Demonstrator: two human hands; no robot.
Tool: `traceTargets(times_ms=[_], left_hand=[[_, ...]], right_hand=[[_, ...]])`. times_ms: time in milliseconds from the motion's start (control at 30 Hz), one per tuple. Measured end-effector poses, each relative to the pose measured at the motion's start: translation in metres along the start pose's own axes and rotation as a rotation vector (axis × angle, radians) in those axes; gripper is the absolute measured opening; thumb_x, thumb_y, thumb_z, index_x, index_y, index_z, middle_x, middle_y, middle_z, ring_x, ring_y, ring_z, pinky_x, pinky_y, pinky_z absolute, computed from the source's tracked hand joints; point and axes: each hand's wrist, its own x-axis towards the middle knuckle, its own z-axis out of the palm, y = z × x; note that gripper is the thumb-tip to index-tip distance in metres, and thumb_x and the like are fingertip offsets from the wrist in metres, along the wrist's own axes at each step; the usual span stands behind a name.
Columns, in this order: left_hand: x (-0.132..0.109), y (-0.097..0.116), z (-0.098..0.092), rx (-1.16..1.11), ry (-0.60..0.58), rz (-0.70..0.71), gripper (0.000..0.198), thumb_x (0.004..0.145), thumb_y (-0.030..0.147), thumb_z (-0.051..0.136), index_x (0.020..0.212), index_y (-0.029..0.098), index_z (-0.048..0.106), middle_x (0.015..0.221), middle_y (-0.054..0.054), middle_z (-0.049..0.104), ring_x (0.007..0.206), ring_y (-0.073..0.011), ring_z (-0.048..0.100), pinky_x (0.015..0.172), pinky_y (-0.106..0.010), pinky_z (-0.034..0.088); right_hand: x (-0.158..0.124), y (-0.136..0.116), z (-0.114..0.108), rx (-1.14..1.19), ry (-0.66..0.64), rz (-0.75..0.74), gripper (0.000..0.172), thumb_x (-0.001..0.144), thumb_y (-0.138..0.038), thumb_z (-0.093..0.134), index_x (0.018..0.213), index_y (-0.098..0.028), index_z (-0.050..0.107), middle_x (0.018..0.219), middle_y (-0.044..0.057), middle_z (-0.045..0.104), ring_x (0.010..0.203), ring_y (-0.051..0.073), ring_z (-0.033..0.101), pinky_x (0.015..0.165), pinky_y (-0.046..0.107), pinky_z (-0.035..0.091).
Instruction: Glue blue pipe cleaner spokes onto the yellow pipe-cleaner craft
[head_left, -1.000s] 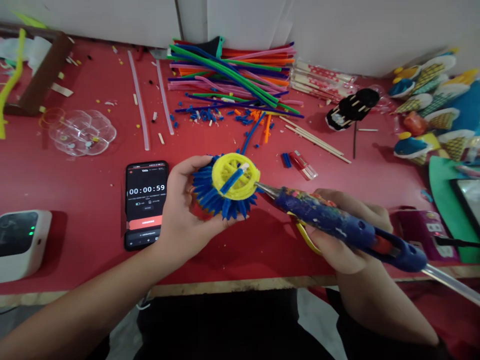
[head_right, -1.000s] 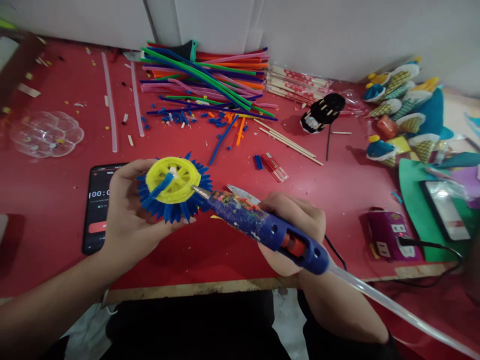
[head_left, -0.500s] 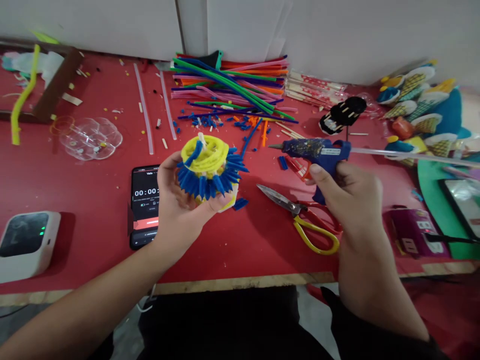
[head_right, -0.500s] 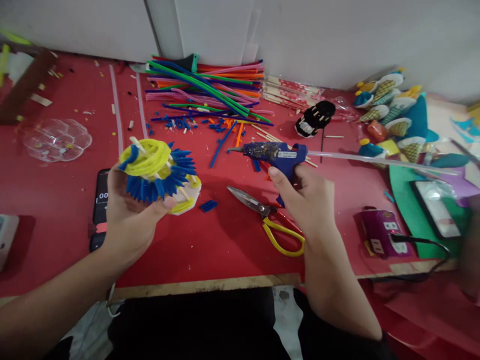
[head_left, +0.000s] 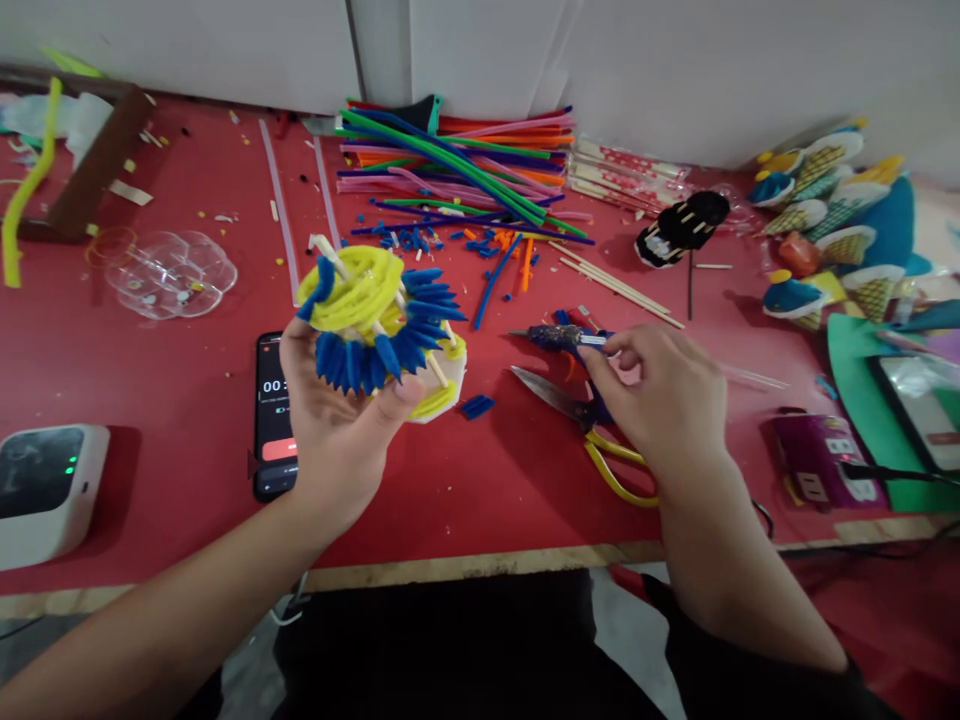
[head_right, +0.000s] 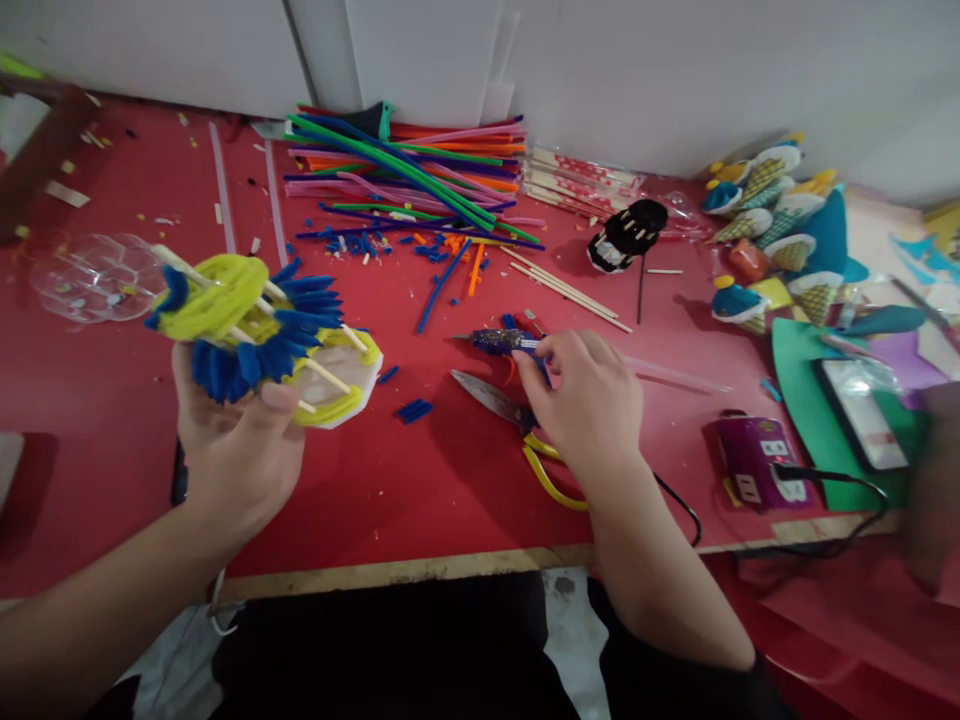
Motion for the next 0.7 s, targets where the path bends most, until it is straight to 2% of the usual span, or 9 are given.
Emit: traceTargets(times_ms=[67,133,200,267,467,700], left_hand=[[0.000,0.003,0.001,-0.008,-0.004,-0.015,0.065,0.071,0.042,0.098,0.128,0.038,0.066,0.124,0.002,0.070,0.113,-0.0186,0.070,0.098,-0.033,0.061],[0.000,0.007,0.003,0.004,0.006,-0.047,0.060,0.072,0.042,0.097,0.124,0.037,0.067,0.121,0.003,0.070,0.113,-0.0191,0.070,0.098,-0.035,0.061],[0.000,0.011,0.004,0.024,0.017,-0.091,0.057,0.073,0.042,0.097,0.121,0.037,0.067,0.121,0.003,0.070,0.115,-0.0200,0.069,0.101,-0.037,0.060],[0.000,0.014,0.006,0.029,0.017,-0.115,0.056,0.072,0.044,0.097,0.119,0.038,0.067,0.121,0.004,0.070,0.117,-0.0213,0.069,0.104,-0.041,0.060],[-0.001,0.015,0.007,0.044,0.011,-0.143,0.058,0.071,0.048,0.096,0.120,0.042,0.066,0.123,0.004,0.069,0.118,-0.0229,0.069,0.106,-0.044,0.062],[-0.001,0.008,0.003,0.075,-0.040,-0.099,0.063,0.073,0.048,0.095,0.126,0.043,0.063,0.126,0.002,0.069,0.119,-0.0244,0.070,0.103,-0.046,0.062]], right_hand=[[-0.003,-0.010,0.004,0.150,0.010,-0.275,0.018,0.102,-0.033,0.062,0.090,-0.023,0.072,0.082,0.006,0.074,0.079,0.023,0.067,0.075,0.037,0.051],[-0.006,-0.022,0.009,0.244,-0.067,-0.536,0.016,0.104,-0.024,0.060,0.102,-0.022,0.076,0.097,0.007,0.080,0.093,0.022,0.069,0.088,0.038,0.053],[-0.010,-0.033,0.013,0.242,-0.115,-0.700,0.021,0.105,-0.019,0.058,0.115,-0.021,0.076,0.112,0.006,0.081,0.107,0.023,0.068,0.096,0.039,0.052],[-0.013,-0.041,0.015,0.193,-0.130,-0.785,0.026,0.105,-0.015,0.056,0.121,-0.020,0.076,0.119,0.005,0.081,0.113,0.023,0.066,0.098,0.038,0.053],[-0.012,-0.045,0.018,0.158,-0.078,-0.850,0.024,0.104,-0.011,0.056,0.108,-0.017,0.078,0.099,0.007,0.082,0.093,0.019,0.068,0.086,0.035,0.057],[-0.011,-0.039,0.018,0.340,-0.109,-0.725,0.017,0.099,-0.015,0.059,0.098,-0.018,0.075,0.093,0.008,0.080,0.088,0.022,0.072,0.087,0.041,0.063]])
